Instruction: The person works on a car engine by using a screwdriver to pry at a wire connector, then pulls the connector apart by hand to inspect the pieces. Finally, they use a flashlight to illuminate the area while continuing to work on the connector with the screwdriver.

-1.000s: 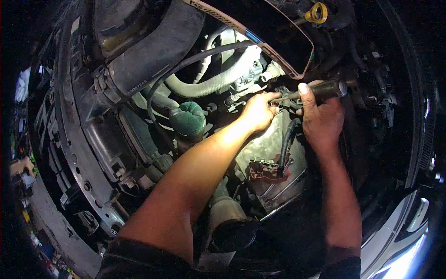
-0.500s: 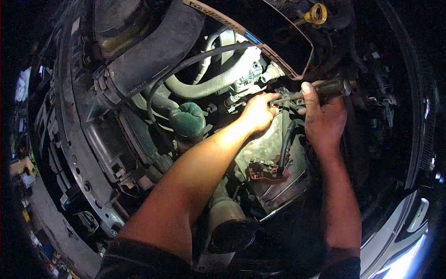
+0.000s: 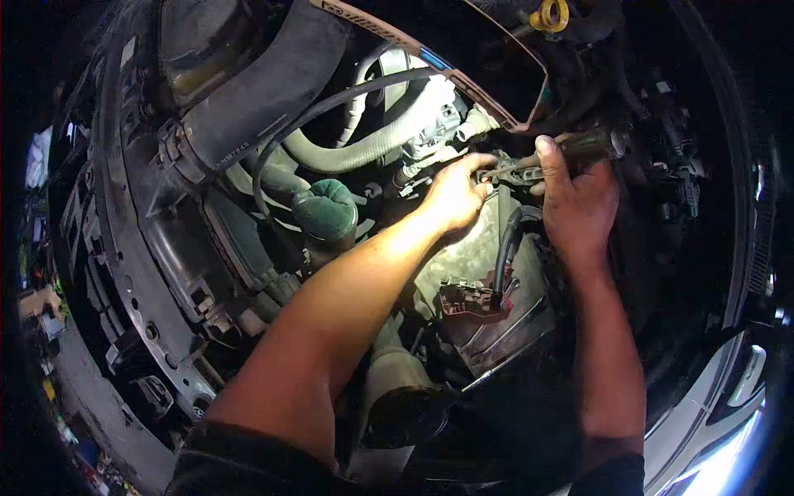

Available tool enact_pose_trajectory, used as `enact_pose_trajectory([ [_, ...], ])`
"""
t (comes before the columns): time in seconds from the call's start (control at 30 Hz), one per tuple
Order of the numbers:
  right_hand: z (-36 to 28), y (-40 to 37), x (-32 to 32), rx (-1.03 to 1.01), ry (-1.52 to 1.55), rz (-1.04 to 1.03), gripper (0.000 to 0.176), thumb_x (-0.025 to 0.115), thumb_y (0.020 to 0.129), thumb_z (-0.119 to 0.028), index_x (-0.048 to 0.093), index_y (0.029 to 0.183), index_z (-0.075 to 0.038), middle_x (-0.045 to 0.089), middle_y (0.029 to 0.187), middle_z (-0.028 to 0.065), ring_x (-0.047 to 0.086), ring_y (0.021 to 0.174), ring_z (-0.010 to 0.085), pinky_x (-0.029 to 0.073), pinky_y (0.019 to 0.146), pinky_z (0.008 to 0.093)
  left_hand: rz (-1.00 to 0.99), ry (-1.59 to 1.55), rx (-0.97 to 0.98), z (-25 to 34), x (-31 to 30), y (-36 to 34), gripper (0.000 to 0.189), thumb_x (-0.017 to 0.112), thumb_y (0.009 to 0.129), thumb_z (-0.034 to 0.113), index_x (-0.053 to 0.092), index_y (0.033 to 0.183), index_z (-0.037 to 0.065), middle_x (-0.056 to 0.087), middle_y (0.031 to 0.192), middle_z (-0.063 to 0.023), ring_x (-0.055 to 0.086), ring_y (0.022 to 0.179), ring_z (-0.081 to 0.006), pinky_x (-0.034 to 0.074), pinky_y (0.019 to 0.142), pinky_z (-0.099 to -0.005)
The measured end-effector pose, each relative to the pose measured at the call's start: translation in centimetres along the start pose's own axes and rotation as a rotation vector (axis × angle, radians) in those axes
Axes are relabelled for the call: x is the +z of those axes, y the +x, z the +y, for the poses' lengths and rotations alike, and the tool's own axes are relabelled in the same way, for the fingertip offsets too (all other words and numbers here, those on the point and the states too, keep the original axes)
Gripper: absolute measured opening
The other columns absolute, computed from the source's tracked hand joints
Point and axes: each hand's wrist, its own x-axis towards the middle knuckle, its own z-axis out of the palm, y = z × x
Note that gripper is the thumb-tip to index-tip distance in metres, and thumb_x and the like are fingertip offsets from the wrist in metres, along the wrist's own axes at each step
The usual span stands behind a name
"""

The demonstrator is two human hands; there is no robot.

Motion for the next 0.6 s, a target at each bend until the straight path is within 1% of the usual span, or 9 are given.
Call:
enact_pose_trajectory([
  [0.07,0.1,0.0,-0.1,0.008,-0.009,-0.003,0.042,0.07,0.089,-0.043,0.068,0.096,-0.001,0.07,0.094,0.02,0.066,0.088,0.0412,0.049,0.085,0.0492,-0.032,-0.126,-0.147,2.4,-1.2,-0.6,0.039,0.072,0.086,0.015,0.06,0.122,0.008,0.066,0.099,-0.0127,0.063,0.09,-0.0232,0.05,0.084,-0.0367],
  [0.1,0.1,0.0,-0.2,0.0,-0.001,-0.01,0.042,0.07,0.089,-0.043,0.068,0.096,-0.001,0.07,0.094,0.0203,0.066,0.087,0.0418,0.049,0.084,0.0494,-0.048,-0.087,-0.17,2.7,-1.4,-0.6,0.038,0.072,0.085,0.016,0.059,0.12,0.007,0.066,0.097,-0.0123,0.063,0.089,-0.0229,0.05,0.083,-0.0369],
  [0.17,0.2,0.2,-0.2,-0.035,0.007,-0.011,0.037,0.071,0.09,-0.037,0.066,0.097,-0.001,0.07,0.089,0.0167,0.066,0.079,0.0331,0.051,0.074,0.0425,-0.079,-0.009,-0.214,3.2,-1.8,-0.5,0.036,0.074,0.085,0.016,0.057,0.115,0.007,0.065,0.092,-0.0115,0.062,0.087,-0.0222,0.05,0.082,-0.0372],
  [0.23,0.6,0.3,-0.1,-0.083,0.009,-0.003,0.026,0.071,0.093,-0.024,0.063,0.1,0.0,0.069,0.082,0.009,0.066,0.064,0.0144,0.055,0.055,0.0281,-0.067,-0.01,-0.201,2.7,-1.5,-0.4,0.035,0.074,0.084,0.017,0.057,0.114,0.007,0.065,0.09,-0.0106,0.063,0.087,-0.0222,0.05,0.081,-0.0374],
  [0.3,1.1,0.4,0.0,-0.114,-0.06,0.026,0.026,0.071,0.094,-0.024,0.063,0.099,0.0,0.069,0.082,0.0092,0.066,0.065,0.0143,0.056,0.055,0.0283,-0.051,-0.006,-0.18,2.5,-1.4,-0.4,0.035,0.075,0.084,0.017,0.057,0.113,0.008,0.065,0.088,-0.0099,0.063,0.086,-0.0222,0.05,0.08,-0.0378],
  [0.37,1.2,0.4,0.0,-0.082,-0.059,0.029,0.03,0.071,0.092,-0.028,0.065,0.099,0.0,0.07,0.086,0.0133,0.067,0.072,0.0235,0.054,0.064,0.035,-0.031,0.006,-0.152,2.4,-1.3,-0.5,0.036,0.075,0.084,0.018,0.056,0.114,0.008,0.064,0.086,-0.0094,0.063,0.085,-0.0223,0.05,0.079,-0.0383],
  [0.4,0.8,0.4,-0.1,-0.036,-0.023,0.017,0.035,0.072,0.09,-0.033,0.066,0.098,0.001,0.071,0.09,0.0174,0.067,0.079,0.0328,0.053,0.073,0.0416,-0.028,-0.005,-0.146,2.4,-1.3,-0.5,0.036,0.075,0.084,0.017,0.056,0.114,0.009,0.064,0.085,-0.009,0.063,0.084,-0.0221,0.05,0.078,-0.0383],
  [0.47,0.3,0.4,-0.2,0.019,0.017,-0.005,0.04,0.072,0.088,-0.037,0.067,0.099,0.001,0.072,0.094,0.0212,0.068,0.086,0.0419,0.051,0.083,0.0483,-0.024,-0.025,-0.133,2.3,-1.3,-0.6,0.034,0.074,0.084,0.016,0.056,0.113,0.01,0.064,0.083,-0.0083,0.062,0.082,-0.0218,0.049,0.077,-0.0384],
  [0.6,0.2,0.4,-0.4,0.034,0.037,-0.023,0.041,0.072,0.089,-0.036,0.066,0.105,0.001,0.072,0.098,0.0204,0.068,0.089,0.0413,0.051,0.084,0.0479,-0.032,-0.048,-0.1,2.5,-1.3,-0.6,0.029,0.072,0.086,0.013,0.056,0.11,0.01,0.062,0.078,-0.0082,0.06,0.075,-0.0212,0.048,0.072,-0.0383],
])
